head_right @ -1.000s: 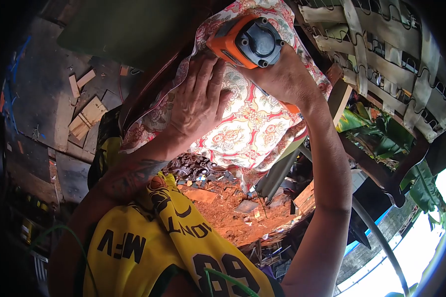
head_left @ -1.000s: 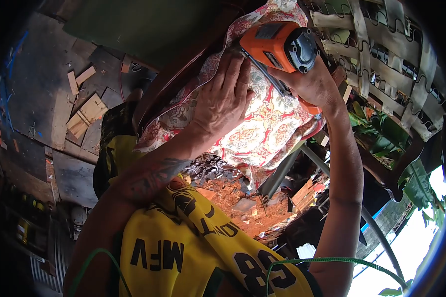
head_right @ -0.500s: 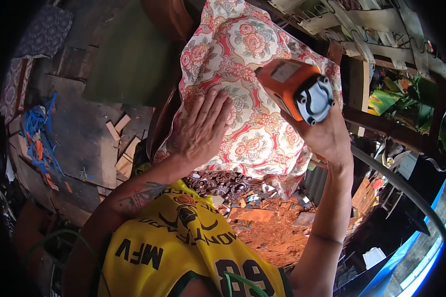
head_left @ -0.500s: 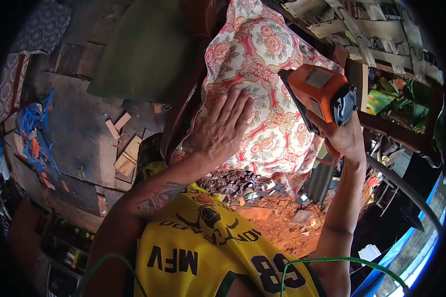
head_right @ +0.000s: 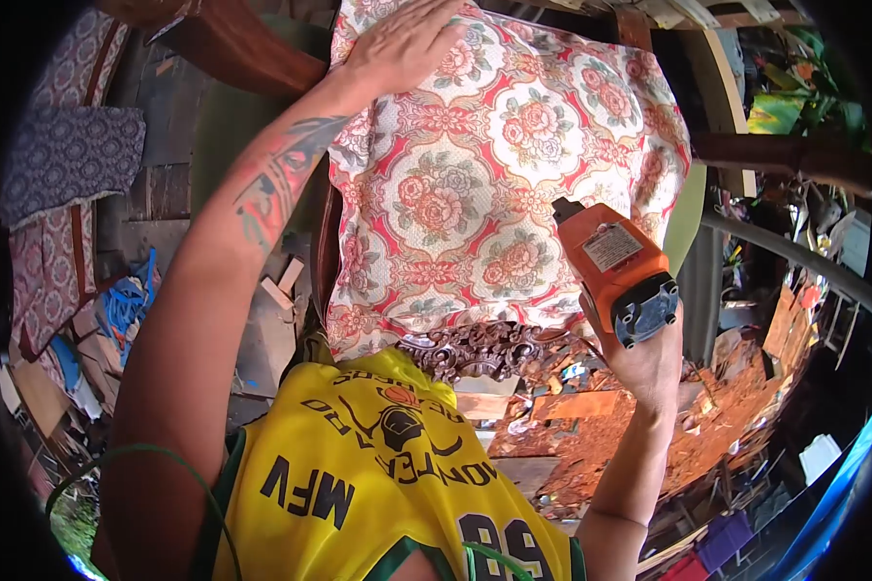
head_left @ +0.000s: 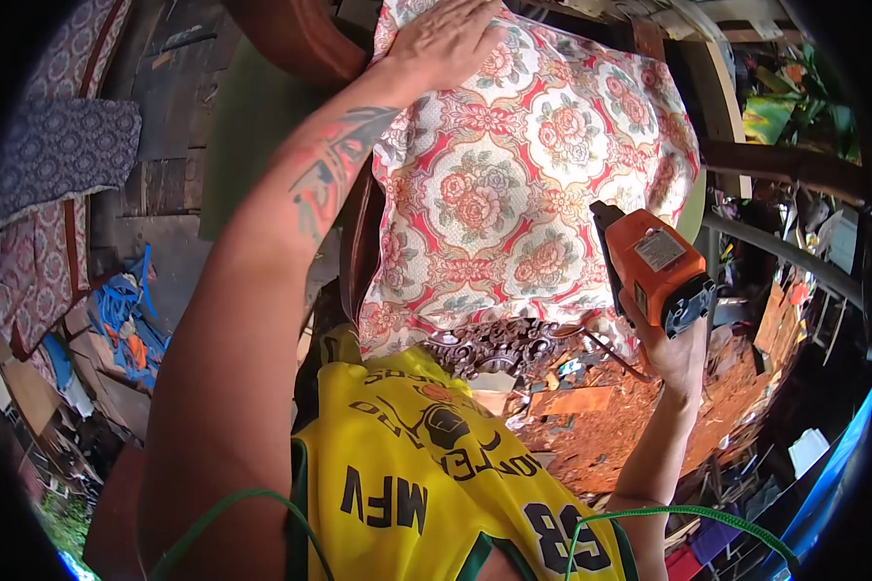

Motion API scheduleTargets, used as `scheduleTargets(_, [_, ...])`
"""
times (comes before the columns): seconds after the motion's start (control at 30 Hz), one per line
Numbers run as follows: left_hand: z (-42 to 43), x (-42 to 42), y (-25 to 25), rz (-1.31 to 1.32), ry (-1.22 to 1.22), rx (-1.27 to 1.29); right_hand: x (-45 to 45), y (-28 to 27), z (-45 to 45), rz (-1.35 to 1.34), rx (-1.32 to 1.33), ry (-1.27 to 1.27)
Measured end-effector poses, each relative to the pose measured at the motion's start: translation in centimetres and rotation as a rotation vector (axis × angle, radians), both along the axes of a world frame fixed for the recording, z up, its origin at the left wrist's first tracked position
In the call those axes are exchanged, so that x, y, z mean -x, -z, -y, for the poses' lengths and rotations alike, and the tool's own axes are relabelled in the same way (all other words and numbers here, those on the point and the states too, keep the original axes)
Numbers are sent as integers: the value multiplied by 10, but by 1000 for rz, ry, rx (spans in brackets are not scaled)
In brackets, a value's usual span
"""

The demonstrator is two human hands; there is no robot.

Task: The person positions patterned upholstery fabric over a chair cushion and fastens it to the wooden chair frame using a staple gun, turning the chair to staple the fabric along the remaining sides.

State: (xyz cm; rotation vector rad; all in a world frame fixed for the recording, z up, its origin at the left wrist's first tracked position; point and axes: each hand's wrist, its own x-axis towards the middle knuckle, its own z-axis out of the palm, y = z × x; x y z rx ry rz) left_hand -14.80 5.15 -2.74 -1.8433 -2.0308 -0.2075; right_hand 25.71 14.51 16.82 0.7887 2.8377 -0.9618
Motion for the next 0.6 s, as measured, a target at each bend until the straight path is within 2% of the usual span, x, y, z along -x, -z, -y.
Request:
scheduleTargets(0.07, [2, -2, -13, 731, -11, 1, -15, 3, 9, -54, -14, 70])
scheduleTargets(0.1, [10, -11, -15, 695, -82, 24, -23, 5, 12, -62, -10, 85])
scheduleTargets(0.17, [38, -51, -6, 370, -168, -124, -46, 10, 17, -60, 6, 168])
scheduleTargets(0.27, [110, -152, -22, 520, -304, 31, -104, 34, 19, -45, -44, 158])
scheduleTargets(0.33, [150, -201, -39, 599, -376, 210, -124, 38, 28, 45, -20, 271])
scheduleTargets(0.37, [165, -216, -39, 680, -383, 197, -132, 38, 33, 119, 89, 407])
scheduleTargets(0.47, [194, -238, -35, 757, -405, 249, -146, 36, 42, 141, 102, 410])
scheduleTargets(0.5, [195, -239, -35, 712, -409, 240, -146, 38, 46, 98, -46, 329])
scheduleTargets(0.53, [189, -237, -36, 699, -403, 241, -140, 35, 50, 87, -43, 337])
scheduleTargets(0.6, [166, -228, -36, 610, -384, 249, -117, 13, 56, 14, 141, 335])
